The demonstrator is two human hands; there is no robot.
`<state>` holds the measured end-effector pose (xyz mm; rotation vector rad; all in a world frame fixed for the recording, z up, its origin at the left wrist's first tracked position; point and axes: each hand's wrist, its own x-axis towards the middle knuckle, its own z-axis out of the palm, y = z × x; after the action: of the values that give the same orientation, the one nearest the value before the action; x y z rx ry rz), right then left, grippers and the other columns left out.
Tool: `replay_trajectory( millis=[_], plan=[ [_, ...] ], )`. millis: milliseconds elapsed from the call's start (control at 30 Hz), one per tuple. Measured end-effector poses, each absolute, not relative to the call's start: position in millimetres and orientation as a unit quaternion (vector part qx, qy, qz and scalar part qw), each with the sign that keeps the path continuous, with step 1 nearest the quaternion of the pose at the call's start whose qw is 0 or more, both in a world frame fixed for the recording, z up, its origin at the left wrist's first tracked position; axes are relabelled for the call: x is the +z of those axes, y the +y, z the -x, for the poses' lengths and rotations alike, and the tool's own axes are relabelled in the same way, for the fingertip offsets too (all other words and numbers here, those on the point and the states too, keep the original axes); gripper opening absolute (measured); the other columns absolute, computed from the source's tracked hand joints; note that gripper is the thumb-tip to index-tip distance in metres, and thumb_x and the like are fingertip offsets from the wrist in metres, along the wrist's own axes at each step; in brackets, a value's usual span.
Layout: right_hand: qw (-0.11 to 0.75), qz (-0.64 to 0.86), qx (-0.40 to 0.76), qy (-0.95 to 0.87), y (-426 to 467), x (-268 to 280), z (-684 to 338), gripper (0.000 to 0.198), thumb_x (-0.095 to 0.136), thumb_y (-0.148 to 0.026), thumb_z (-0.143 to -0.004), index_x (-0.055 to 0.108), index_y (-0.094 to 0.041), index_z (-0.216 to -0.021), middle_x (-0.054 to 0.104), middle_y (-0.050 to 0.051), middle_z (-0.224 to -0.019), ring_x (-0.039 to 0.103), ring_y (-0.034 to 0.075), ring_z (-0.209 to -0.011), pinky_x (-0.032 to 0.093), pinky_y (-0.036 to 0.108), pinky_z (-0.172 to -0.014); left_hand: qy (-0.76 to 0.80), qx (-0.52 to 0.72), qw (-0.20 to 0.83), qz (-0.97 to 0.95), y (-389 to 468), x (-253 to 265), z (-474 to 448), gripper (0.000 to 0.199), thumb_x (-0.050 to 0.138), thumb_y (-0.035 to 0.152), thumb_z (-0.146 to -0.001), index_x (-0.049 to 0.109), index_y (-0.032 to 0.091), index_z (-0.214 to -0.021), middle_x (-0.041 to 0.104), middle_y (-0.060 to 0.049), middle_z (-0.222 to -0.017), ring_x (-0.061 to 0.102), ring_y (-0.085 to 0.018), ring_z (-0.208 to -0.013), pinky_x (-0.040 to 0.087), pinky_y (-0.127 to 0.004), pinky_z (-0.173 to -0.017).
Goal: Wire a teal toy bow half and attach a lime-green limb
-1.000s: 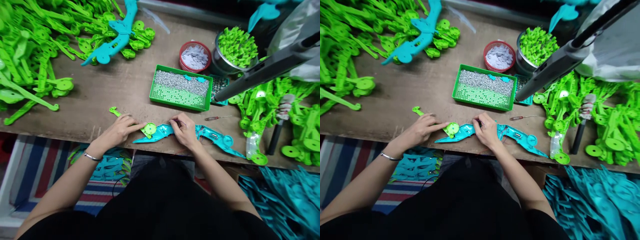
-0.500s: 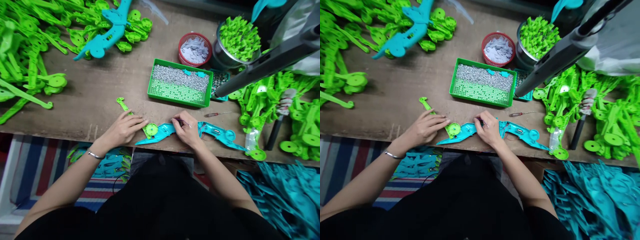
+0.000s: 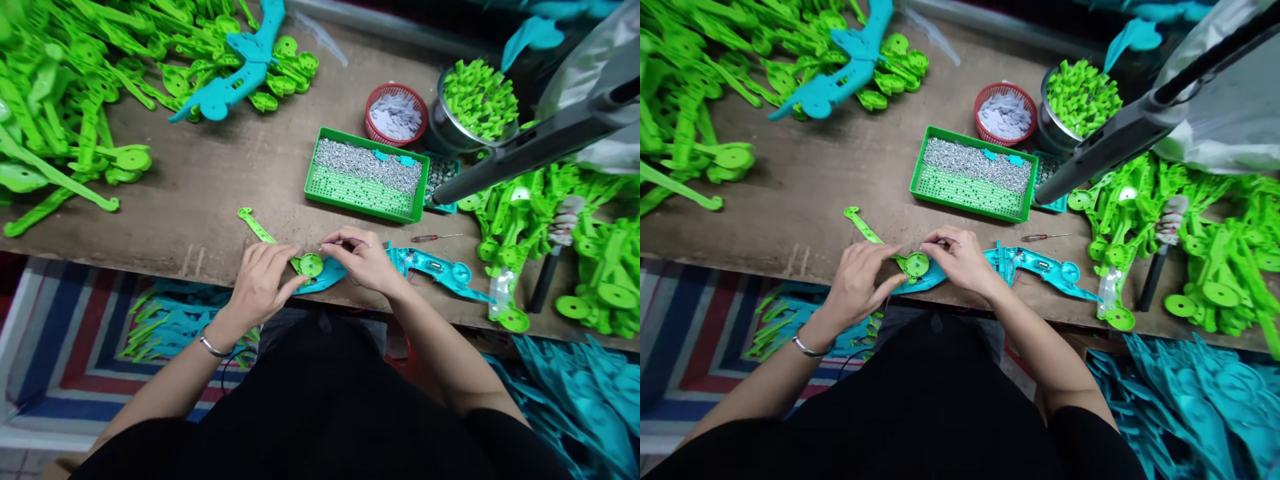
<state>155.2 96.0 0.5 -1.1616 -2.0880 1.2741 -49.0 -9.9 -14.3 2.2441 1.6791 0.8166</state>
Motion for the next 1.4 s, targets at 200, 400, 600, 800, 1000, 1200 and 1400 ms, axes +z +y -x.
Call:
replay_trajectory(
  millis=[200, 400, 600, 800, 1000, 1200, 1400],
  plan=[
    [0.168, 0.345, 0.526, -0.759, 94.2, 12.6, -125.0, 0.014, 0.064, -0.021, -0.088, 0.078, -0.019, -0.089, 0.072, 0.003, -0.083, 0.062, 0.013, -0.078, 0.046, 0.028, -0.073, 0.658, 0.306, 0.086, -0.682, -11.2, -12.7, 34.2, 0.019, 0.055, 0.034, -0.098, 0.065, 0.018, -0.093, 0.071, -0.003, -0.083, 0.062, -0.019, -0.08, 0.038, -0.035, -0.08],
    [0.119, 0.361, 0.628, -0.679, 94.8, 2.8, -113.3, 0.02, 0.059, -0.016, -0.083, 0.075, -0.015, -0.096, 0.073, 0.004, -0.09, 0.063, 0.013, -0.079, 0.048, 0.027, -0.072, 0.701, 0.317, 0.051, -0.637, -14.2, -23.4, 36.3, 0.019, 0.057, 0.028, -0.097, 0.062, 0.018, -0.083, 0.069, -0.001, -0.076, 0.062, -0.018, -0.074, 0.037, -0.035, -0.076],
    [0.124, 0.396, 0.596, -0.687, 95.9, -6.9, -101.1, 0.018, 0.068, -0.031, -0.082, 0.072, -0.013, -0.082, 0.068, 0.001, -0.072, 0.054, 0.01, -0.065, 0.04, 0.025, -0.062, 0.702, 0.277, 0.011, -0.656, -17.2, -28.8, 38.9, 0.019, 0.055, 0.028, -0.098, 0.065, 0.017, -0.085, 0.068, -0.004, -0.077, 0.062, -0.02, -0.076, 0.038, -0.035, -0.071],
    [0.12, 0.422, 0.505, -0.743, 101.7, -12.3, -101.0, 0.012, 0.066, -0.022, -0.082, 0.074, -0.016, -0.076, 0.072, 0.001, -0.072, 0.06, 0.012, -0.067, 0.041, 0.025, -0.065, 0.732, 0.4, 0.268, -0.482, -29.7, -35.3, 43.9, 0.035, 0.058, 0.041, -0.096, 0.06, 0.017, -0.121, 0.072, -0.005, -0.095, 0.067, -0.015, -0.074, 0.054, -0.029, -0.073],
    [0.101, 0.419, 0.457, -0.778, 98.5, -14.4, -93.7, 0.011, 0.067, -0.023, -0.083, 0.076, -0.019, -0.077, 0.075, 0.004, -0.079, 0.065, 0.016, -0.076, 0.045, 0.028, -0.07, 0.679, 0.525, 0.42, -0.295, -32.7, -46.9, 41.5, 0.043, 0.058, 0.04, -0.095, 0.049, 0.017, -0.13, 0.07, -0.007, -0.104, 0.072, -0.015, -0.082, 0.063, -0.028, -0.074],
    [0.094, 0.425, 0.43, -0.791, 96.0, -15.9, -85.6, 0.012, 0.065, -0.016, -0.081, 0.074, -0.017, -0.074, 0.075, 0.006, -0.079, 0.067, 0.017, -0.075, 0.047, 0.029, -0.072, 0.657, 0.551, 0.452, -0.246, -25.2, -48.5, 38.6, 0.047, 0.063, 0.038, -0.09, 0.046, 0.017, -0.129, 0.069, -0.005, -0.099, 0.073, -0.015, -0.081, 0.064, -0.03, -0.077],
    [0.103, 0.416, 0.444, -0.787, 96.7, -19.1, -87.4, 0.013, 0.062, -0.013, -0.08, 0.073, -0.016, -0.074, 0.075, 0.005, -0.077, 0.067, 0.015, -0.072, 0.048, 0.028, -0.071, 0.632, 0.587, 0.471, -0.187, -16.4, -47.8, 34.1, 0.059, 0.074, 0.038, -0.081, 0.045, 0.018, -0.127, 0.067, -0.001, -0.091, 0.073, -0.016, -0.079, 0.064, -0.034, -0.078]
  ],
)
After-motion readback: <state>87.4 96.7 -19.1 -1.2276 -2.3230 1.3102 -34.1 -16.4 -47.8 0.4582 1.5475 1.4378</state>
